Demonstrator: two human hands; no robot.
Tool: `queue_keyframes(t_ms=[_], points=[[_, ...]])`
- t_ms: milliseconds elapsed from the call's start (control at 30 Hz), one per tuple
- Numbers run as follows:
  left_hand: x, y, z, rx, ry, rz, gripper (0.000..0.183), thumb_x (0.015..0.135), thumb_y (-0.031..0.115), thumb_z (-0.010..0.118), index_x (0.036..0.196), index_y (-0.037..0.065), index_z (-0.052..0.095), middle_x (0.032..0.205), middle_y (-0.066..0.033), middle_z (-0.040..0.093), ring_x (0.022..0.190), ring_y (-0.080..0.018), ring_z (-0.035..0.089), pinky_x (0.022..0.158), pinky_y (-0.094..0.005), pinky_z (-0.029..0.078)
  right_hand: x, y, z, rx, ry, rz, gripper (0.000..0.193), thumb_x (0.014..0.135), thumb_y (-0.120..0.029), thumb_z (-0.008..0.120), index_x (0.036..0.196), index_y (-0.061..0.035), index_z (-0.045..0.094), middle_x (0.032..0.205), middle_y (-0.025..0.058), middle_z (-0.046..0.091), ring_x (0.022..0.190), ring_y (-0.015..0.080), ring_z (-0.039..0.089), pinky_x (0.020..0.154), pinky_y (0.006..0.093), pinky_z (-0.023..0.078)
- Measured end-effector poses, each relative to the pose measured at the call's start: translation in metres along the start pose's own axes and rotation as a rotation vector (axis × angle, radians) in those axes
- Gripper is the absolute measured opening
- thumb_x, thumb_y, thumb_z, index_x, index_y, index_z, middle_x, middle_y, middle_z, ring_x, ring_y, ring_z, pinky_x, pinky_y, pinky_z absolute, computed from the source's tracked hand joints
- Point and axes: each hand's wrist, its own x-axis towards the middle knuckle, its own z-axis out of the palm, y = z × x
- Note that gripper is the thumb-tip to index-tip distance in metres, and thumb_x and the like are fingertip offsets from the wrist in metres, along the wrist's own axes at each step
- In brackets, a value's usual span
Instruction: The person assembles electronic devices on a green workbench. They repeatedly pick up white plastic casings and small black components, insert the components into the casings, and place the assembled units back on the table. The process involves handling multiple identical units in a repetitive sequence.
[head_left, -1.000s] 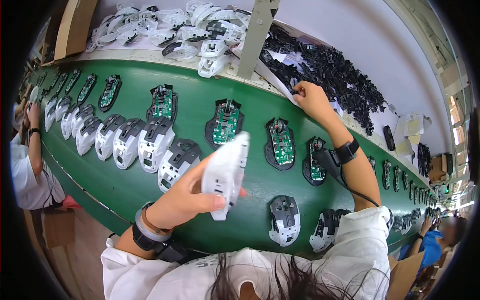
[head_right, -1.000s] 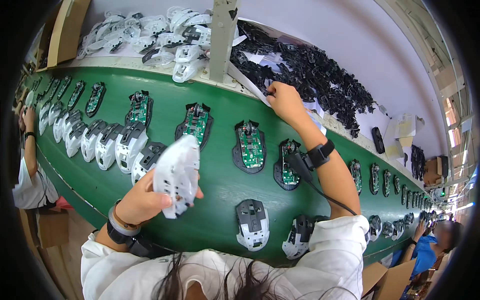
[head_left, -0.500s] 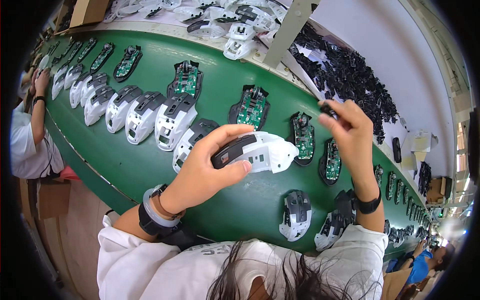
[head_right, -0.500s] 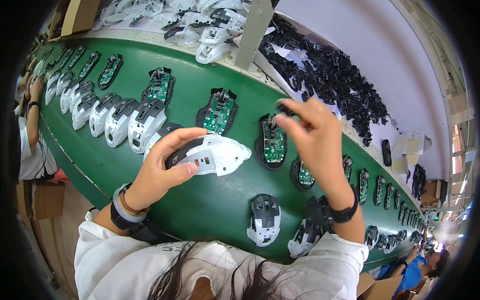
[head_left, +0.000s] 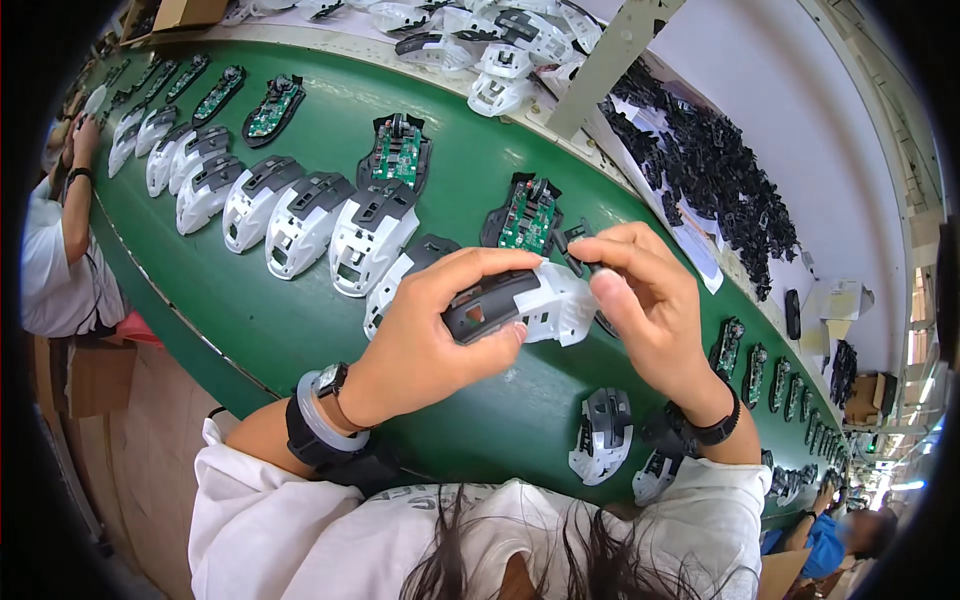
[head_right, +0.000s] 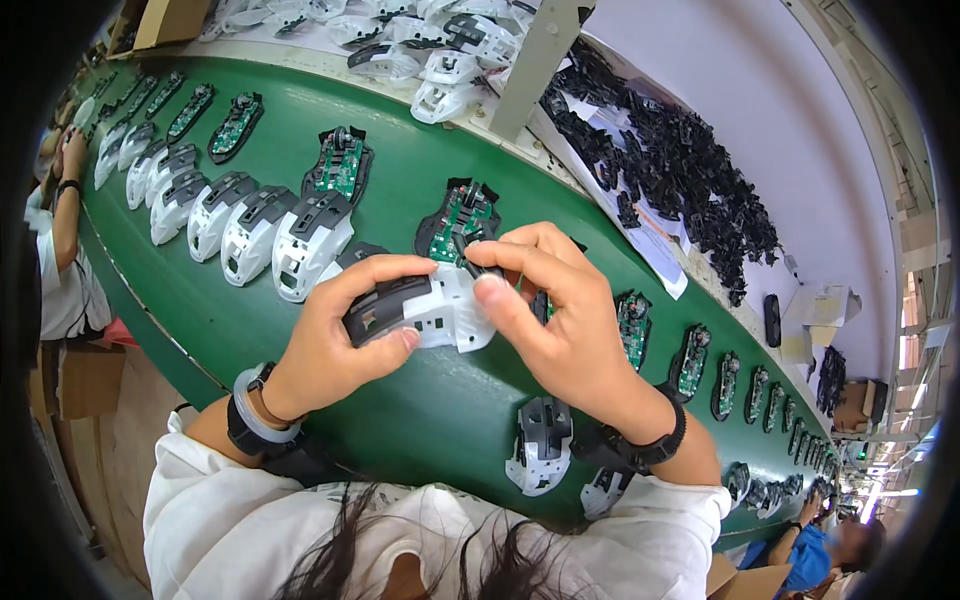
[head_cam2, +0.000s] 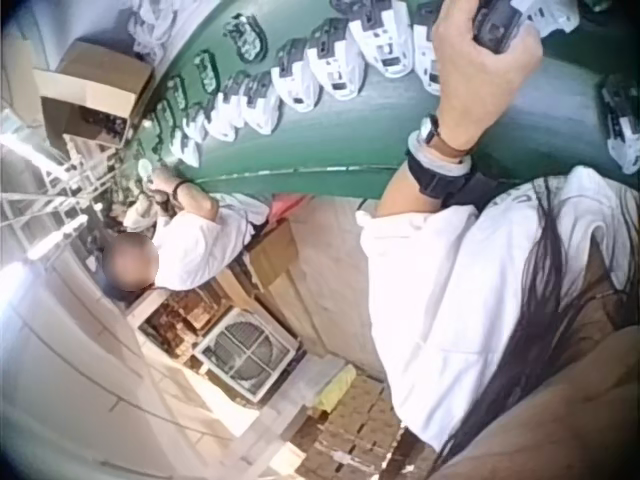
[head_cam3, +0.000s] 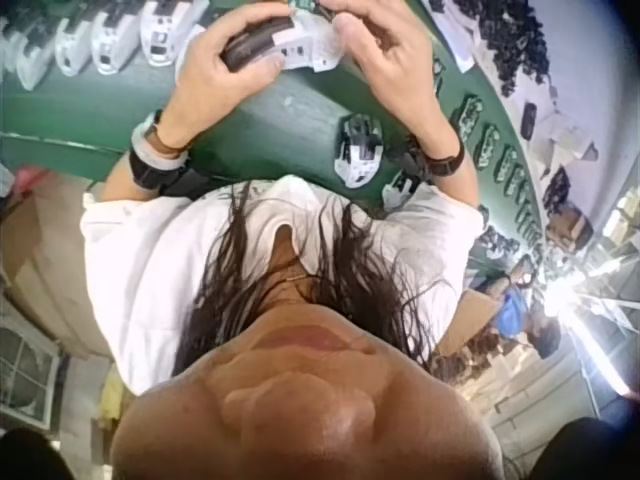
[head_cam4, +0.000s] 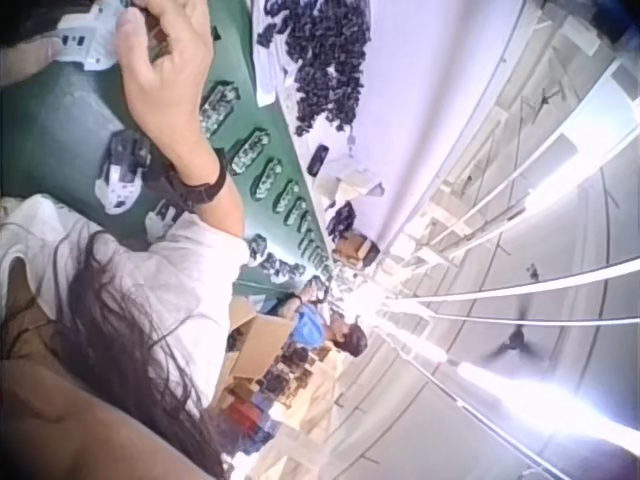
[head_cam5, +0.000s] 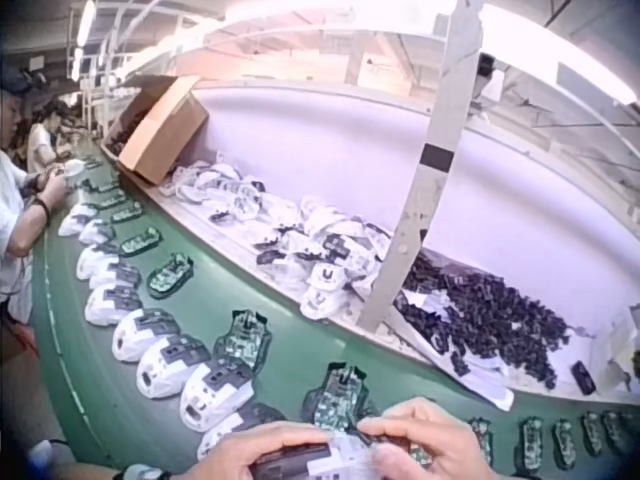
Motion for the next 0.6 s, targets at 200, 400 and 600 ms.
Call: queue_keyframes(t_ms=[200,400,600], points=[[0.001,0.0,-0.002,-0.006,0.059,-0.012,0.046,0.077,0.01,0.065,0.122,0.001,0.057,0.108,-0.0103,0.062,0.096,-0.0149,0.058,0.086,-0.0279,0.045,0.003,0.012,0.008,0.365,0.087,0.119,0.037,0.089,0.004,0.053,0.126,-0.0007,0.049,0.098,0.0024,0.046,0.081,0.0086,0.052,0.074,0.0225,0.046],[0.004,-0.004,-0.007,0.051,0.108,0.08,0.044,0.079,0.009,0.063,0.121,0.0,0.057,0.111,-0.0108,0.061,0.1,-0.015,0.057,0.089,-0.0286,0.044,-0.025,-0.005,-0.006,0.368,0.081,0.201,0.032,0.089,0.003,0.056,0.121,-0.0005,0.052,0.102,0.0072,0.057,0.086,0.0121,0.058,0.077,0.0265,0.049],[0.001,0.001,-0.007,-0.014,0.074,-0.018,0.041,0.079,0.01,0.063,0.119,0.0,0.059,0.111,-0.0101,0.062,0.101,-0.0163,0.058,0.09,-0.0291,0.044,-0.016,-0.015,0.006,0.188,0.014,0.131,0.022,0.076,-0.005,0.073,0.097,-0.0035,0.067,0.097,0.0052,0.062,0.085,0.0149,0.051,0.075,0.0276,0.039]])
